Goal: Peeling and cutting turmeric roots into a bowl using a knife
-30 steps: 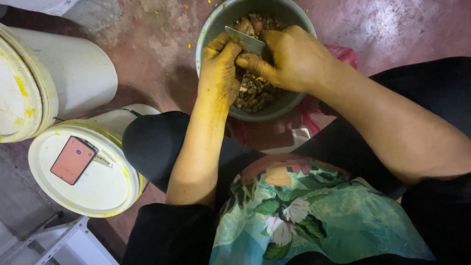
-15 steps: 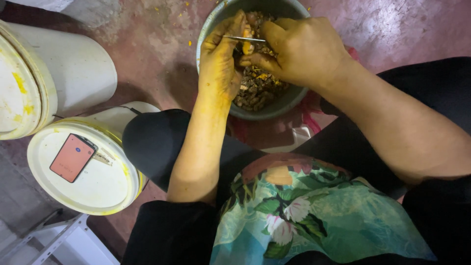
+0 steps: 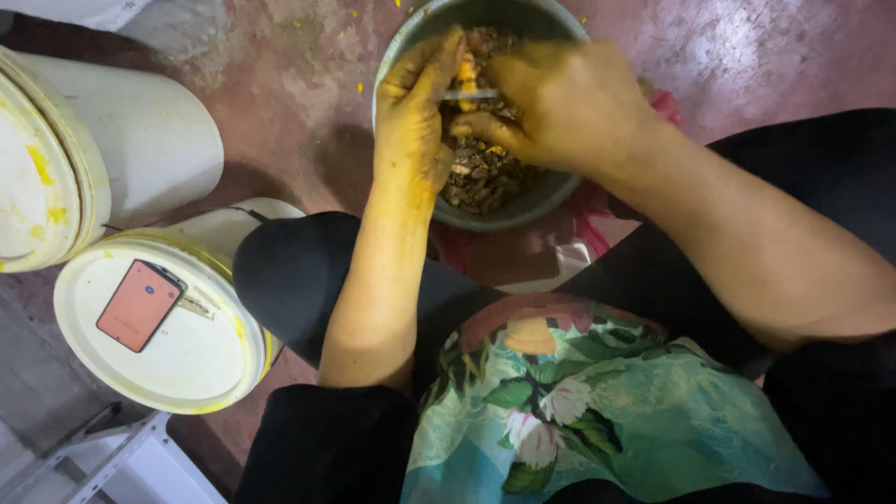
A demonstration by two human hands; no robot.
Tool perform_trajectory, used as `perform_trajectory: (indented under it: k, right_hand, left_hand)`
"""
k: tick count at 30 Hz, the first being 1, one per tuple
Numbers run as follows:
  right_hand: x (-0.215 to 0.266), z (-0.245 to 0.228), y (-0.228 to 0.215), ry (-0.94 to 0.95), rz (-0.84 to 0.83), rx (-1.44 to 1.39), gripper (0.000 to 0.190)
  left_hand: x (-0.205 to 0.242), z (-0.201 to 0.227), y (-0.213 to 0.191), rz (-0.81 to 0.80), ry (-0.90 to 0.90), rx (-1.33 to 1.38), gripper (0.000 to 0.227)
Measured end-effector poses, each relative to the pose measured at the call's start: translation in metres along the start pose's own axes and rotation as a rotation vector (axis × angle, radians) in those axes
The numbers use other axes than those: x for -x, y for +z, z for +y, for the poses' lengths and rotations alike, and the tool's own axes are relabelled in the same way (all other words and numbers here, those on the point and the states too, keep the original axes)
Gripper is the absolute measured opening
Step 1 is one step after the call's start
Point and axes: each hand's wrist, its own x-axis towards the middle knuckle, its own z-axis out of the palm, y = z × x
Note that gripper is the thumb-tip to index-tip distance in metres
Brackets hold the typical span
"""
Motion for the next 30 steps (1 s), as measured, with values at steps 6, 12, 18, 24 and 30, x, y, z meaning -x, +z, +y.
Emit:
perform_trajectory:
  k: [6, 12, 18, 24, 30]
  right_hand:
    - [-0.003, 0.003, -0.001, 0.033, -0.023, -0.108, 0.075]
    - [0.002, 0.003, 0.008, -0.023, 0.109, -0.032, 0.062]
    - [-0.001, 0.007, 0.011, -0.042, 0.095, -0.064, 0.064]
    - [0.000, 0.009, 0.008, -0.047, 0.106, -0.086, 0.058]
    - [0.002, 0.009, 0.011, -0.058, 0.124, -0.089, 0.049]
  left_hand:
    - [-0.004, -0.024, -0.011, -0.076, 0.107, -0.001, 0.017]
    - [0.002, -0.007, 0.001, 0.088, -0.024, 0.029, 0.019]
    - [-0.005, -0.018, -0.007, 0.102, 0.037, 0.102, 0.020]
    - [0.000, -0.008, 0.001, 0.055, 0.097, 0.133, 0.017]
    - [-0.004, -0.016, -0.003, 0.047, 0.061, 0.164, 0.011]
